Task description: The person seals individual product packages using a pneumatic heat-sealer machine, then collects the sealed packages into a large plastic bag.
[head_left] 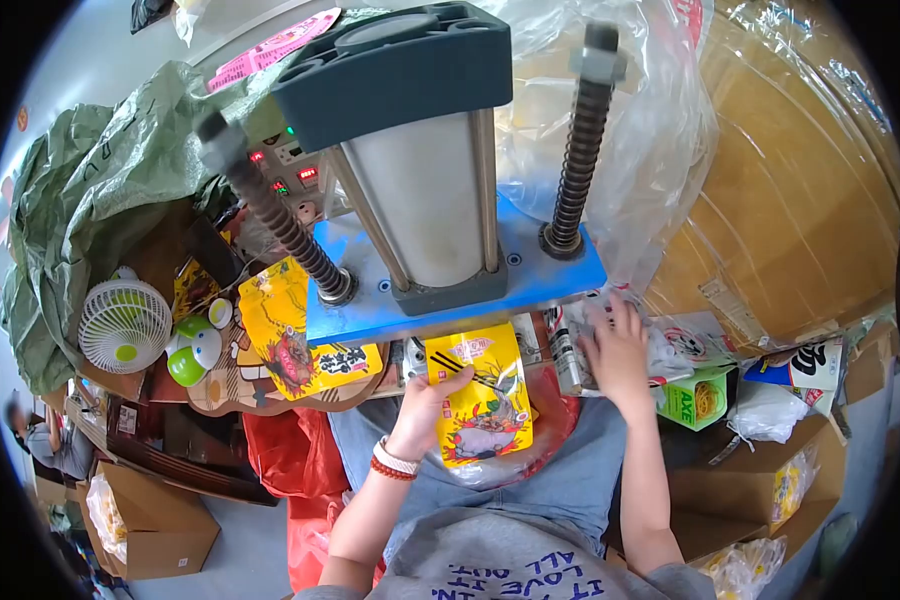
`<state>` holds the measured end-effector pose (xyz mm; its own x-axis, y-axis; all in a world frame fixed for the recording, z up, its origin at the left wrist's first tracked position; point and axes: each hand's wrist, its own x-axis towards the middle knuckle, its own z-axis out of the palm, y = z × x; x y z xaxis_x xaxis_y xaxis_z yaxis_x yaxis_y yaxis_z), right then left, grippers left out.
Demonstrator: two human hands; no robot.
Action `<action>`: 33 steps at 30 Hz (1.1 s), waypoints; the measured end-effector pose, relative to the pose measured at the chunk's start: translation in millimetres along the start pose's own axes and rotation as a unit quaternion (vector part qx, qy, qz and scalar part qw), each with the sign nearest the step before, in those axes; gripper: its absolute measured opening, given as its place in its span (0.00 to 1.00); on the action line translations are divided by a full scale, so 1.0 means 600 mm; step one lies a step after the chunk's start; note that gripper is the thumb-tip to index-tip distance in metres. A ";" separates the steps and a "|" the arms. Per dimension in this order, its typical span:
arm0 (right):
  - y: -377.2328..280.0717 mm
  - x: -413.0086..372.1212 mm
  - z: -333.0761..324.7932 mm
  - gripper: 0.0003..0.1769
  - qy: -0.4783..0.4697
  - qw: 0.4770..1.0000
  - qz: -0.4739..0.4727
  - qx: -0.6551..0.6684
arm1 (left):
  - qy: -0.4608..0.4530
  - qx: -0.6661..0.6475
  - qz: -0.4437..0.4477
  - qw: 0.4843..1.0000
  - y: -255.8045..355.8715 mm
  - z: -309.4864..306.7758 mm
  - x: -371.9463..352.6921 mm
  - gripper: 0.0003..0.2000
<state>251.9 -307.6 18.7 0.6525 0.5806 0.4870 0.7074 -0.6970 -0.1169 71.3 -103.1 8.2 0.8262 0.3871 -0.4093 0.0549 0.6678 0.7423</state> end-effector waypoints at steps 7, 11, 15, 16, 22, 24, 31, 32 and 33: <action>0.019 -0.016 -0.001 0.18 -0.174 0.982 0.010 0.067 | 0.036 0.257 0.019 0.966 0.058 -0.027 -0.030 0.17; 0.012 -0.028 -0.042 0.18 -0.092 0.945 0.078 0.305 | 0.312 0.801 0.268 0.435 0.076 -0.139 -0.059 0.47; -0.057 -0.056 -0.081 0.15 0.049 0.722 0.170 0.669 | 0.196 0.727 0.348 0.558 0.039 -0.221 -0.084 0.25; -0.063 -0.066 -0.097 0.16 0.038 0.745 0.137 0.651 | 0.198 0.646 0.349 0.649 0.038 -0.212 -0.101 0.18; -0.151 -0.060 -0.188 0.22 0.100 0.931 -0.198 0.289 | 0.176 0.588 0.439 0.656 0.043 -0.080 -0.171 0.12; -0.173 -0.051 -0.162 0.18 -0.032 0.905 -0.258 0.336 | 0.124 0.612 0.465 0.627 0.035 -0.047 -0.186 0.20; -0.154 -0.059 -0.230 0.22 -0.101 0.834 -0.305 0.449 | -0.100 0.559 0.440 0.696 0.059 0.005 -0.230 0.09; -0.156 -0.051 -0.212 0.27 -0.102 0.854 -0.250 0.446 | -0.073 0.555 0.417 0.716 0.034 -0.001 -0.209 0.08; -0.159 -0.044 -0.192 0.31 -0.102 0.870 -0.195 0.442 | -0.031 0.519 0.296 0.801 0.002 -0.015 -0.180 0.07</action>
<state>136.1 -304.8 116.6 0.2868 0.8263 0.4848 0.7594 0.1124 -0.6408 -22.9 -138.2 48.7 0.9045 0.3858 0.1818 0.0522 -0.5232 0.8506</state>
